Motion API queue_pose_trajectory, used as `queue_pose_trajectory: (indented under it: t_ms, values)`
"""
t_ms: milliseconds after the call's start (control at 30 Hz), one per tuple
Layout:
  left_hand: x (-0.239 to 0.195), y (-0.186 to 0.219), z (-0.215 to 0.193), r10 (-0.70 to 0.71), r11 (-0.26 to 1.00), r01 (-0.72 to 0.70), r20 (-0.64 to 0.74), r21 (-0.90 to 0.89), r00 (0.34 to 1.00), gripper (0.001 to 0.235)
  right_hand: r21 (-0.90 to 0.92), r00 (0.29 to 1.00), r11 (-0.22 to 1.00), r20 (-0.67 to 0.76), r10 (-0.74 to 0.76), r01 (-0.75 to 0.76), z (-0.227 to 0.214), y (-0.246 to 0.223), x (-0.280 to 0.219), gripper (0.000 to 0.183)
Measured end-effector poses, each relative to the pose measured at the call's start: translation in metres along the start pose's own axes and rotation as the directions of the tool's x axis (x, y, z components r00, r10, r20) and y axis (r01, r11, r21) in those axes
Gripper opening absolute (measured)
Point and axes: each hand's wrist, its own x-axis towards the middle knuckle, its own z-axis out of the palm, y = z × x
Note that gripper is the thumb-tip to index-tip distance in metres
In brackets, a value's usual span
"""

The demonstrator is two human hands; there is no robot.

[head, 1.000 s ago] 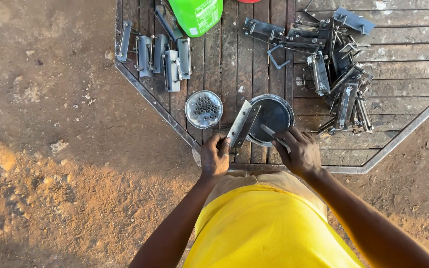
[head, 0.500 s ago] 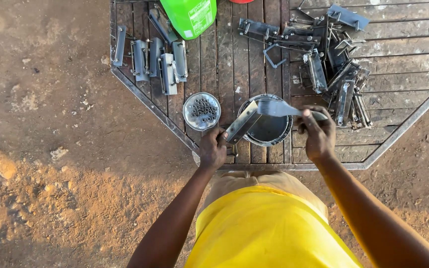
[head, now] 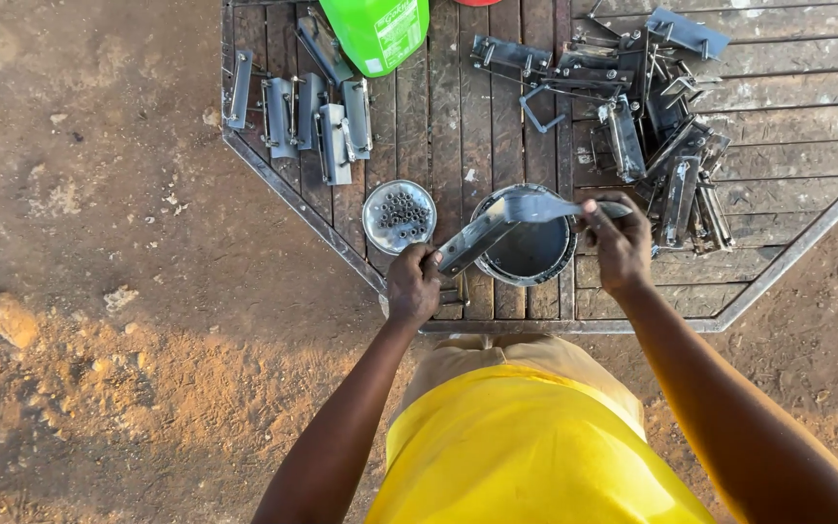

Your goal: Painting small metal components with a brush and liquid paint on a metal workbench.

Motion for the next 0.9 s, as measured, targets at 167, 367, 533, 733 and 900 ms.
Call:
queue_pose_trajectory:
  t_ms: [167, 367, 533, 733, 900]
  values:
    - [-0.003, 0.011, -0.003, -0.011, 0.999, 0.011, 0.005, 0.053, 1.000, 0.016, -0.007, 0.987, 1.000, 0.159, 0.012, -0.011, 0.052, -0.027, -0.016, 0.013]
    - [0.001, -0.001, 0.000, 0.019, 0.997, -0.021, 0.028, 0.080, 0.999, 0.017, -0.098, 0.999, 0.995, 0.047, 0.000, 0.005, 0.017, -0.006, 0.003, 0.013]
    - [0.000, 0.007, -0.002, 0.037, 0.994, -0.041, 0.039, 0.100, 0.999, 0.016, -0.075, 0.999, 0.997, -0.012, -0.033, 0.032, 0.014, -0.026, 0.005, 0.016]
    - [-0.007, 0.014, -0.006, 0.099, 0.983, -0.106, 0.054, 0.148, 0.994, 0.017, -0.110, 0.995, 0.994, 0.098, 0.009, 0.002, 0.045, -0.035, 0.000, 0.011]
    - [-0.004, -0.002, 0.003, 0.077, 0.992, -0.080, 0.034, 0.098, 0.996, 0.019, -0.174, 0.998, 0.983, -0.012, -0.068, 0.065, 0.018, -0.038, 0.014, 0.013]
